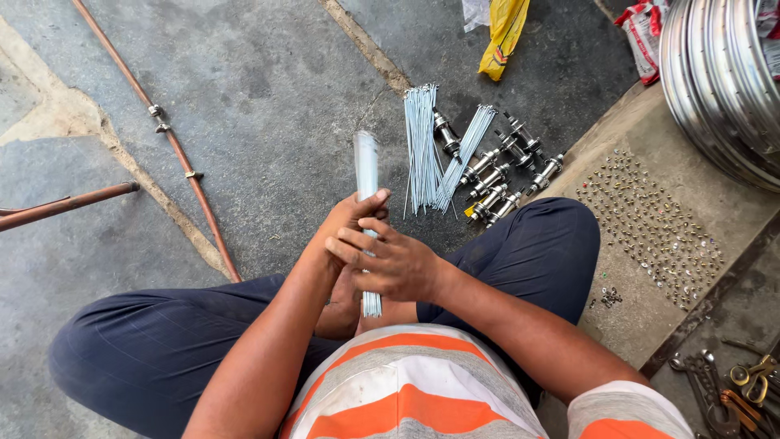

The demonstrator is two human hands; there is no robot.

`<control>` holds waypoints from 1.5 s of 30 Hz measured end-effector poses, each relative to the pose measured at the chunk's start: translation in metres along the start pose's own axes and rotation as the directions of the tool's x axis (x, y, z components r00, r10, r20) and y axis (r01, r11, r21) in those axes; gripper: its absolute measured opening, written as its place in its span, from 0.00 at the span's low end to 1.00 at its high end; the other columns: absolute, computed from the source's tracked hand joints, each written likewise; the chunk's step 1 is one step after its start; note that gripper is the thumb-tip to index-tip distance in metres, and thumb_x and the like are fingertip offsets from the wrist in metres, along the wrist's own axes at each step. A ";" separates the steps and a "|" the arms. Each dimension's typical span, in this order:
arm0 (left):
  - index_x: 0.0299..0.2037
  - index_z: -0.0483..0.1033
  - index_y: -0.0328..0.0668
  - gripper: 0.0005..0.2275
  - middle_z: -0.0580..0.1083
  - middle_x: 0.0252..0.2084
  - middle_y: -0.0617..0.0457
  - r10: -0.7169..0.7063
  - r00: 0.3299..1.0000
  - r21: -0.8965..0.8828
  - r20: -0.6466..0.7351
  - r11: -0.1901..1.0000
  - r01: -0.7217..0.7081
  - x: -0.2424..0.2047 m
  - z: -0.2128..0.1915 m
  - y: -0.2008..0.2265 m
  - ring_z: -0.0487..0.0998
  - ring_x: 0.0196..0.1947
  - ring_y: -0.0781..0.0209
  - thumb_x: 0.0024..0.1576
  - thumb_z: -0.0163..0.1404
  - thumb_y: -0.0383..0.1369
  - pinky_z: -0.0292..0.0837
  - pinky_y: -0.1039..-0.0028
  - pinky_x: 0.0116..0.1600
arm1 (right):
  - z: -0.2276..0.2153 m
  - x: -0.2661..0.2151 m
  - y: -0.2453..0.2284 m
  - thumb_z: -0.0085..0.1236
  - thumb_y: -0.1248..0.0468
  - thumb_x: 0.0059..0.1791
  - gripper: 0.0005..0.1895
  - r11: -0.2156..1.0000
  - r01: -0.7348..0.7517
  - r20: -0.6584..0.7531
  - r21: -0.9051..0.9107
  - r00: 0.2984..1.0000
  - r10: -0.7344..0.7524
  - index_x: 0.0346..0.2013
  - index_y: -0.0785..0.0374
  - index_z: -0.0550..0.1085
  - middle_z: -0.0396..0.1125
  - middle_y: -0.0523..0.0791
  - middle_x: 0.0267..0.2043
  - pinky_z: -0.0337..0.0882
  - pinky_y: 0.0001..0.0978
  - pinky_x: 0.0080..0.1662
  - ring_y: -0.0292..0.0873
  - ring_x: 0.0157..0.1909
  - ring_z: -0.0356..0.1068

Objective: The person sits on the floor and assembles thin metal rods into cylindrical metal components. They pick up rods, insert them into the components, and place the assembled units on the floor. The person handles multiple rods and components throughout the task.

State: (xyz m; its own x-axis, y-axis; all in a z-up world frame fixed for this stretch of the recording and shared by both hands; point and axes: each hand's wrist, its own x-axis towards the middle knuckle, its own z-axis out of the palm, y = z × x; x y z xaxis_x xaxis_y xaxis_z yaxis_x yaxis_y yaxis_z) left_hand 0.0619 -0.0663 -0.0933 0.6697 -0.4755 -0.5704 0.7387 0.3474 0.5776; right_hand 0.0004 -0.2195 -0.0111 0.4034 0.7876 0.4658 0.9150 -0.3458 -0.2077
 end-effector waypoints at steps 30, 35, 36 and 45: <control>0.63 0.66 0.31 0.30 0.75 0.52 0.39 0.145 0.989 -0.215 0.003 0.966 -0.141 -0.101 0.051 0.009 0.81 0.50 0.50 0.65 0.36 0.53 0.82 0.58 0.51 | -0.061 0.041 0.019 0.57 0.64 0.45 0.07 0.657 -0.622 0.145 0.426 0.764 0.629 0.34 0.64 0.72 0.68 0.47 0.32 0.72 0.41 0.40 0.48 0.34 0.72; 0.58 0.71 0.28 0.26 0.78 0.46 0.39 0.185 0.973 -0.250 0.135 0.957 -0.147 -0.093 0.032 0.008 0.81 0.45 0.50 0.66 0.46 0.50 0.80 0.60 0.52 | -0.042 0.018 -0.012 0.59 0.63 0.44 0.08 0.735 -0.535 0.160 0.416 0.839 0.520 0.32 0.63 0.70 0.67 0.48 0.30 0.67 0.45 0.43 0.53 0.34 0.69; 0.55 0.71 0.32 0.23 0.79 0.42 0.41 0.195 0.977 -0.205 0.082 0.963 -0.175 -0.088 0.029 0.010 0.82 0.42 0.52 0.63 0.49 0.48 0.80 0.61 0.49 | -0.038 0.015 -0.017 0.59 0.63 0.43 0.08 0.759 -0.487 0.155 0.433 0.869 0.469 0.32 0.63 0.70 0.66 0.48 0.30 0.68 0.46 0.43 0.54 0.35 0.68; 0.32 0.66 0.48 0.19 0.62 0.16 0.61 0.126 0.947 -0.132 -0.296 0.976 -0.171 -0.040 -0.009 0.028 0.65 0.12 0.67 0.53 0.59 0.50 0.72 0.69 0.22 | -0.025 -0.011 -0.041 0.59 0.64 0.40 0.09 0.606 -0.577 0.446 0.547 0.814 0.372 0.31 0.63 0.71 0.66 0.49 0.30 0.70 0.45 0.38 0.52 0.33 0.69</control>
State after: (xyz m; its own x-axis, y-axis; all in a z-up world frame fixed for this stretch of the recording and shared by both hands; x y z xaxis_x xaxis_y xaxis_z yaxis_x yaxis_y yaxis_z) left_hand 0.0562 -0.0301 -0.0595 0.7499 -0.1675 -0.6400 0.6167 0.5272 0.5846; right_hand -0.0421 -0.2266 0.0135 0.6680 0.7397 -0.0814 0.3206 -0.3848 -0.8656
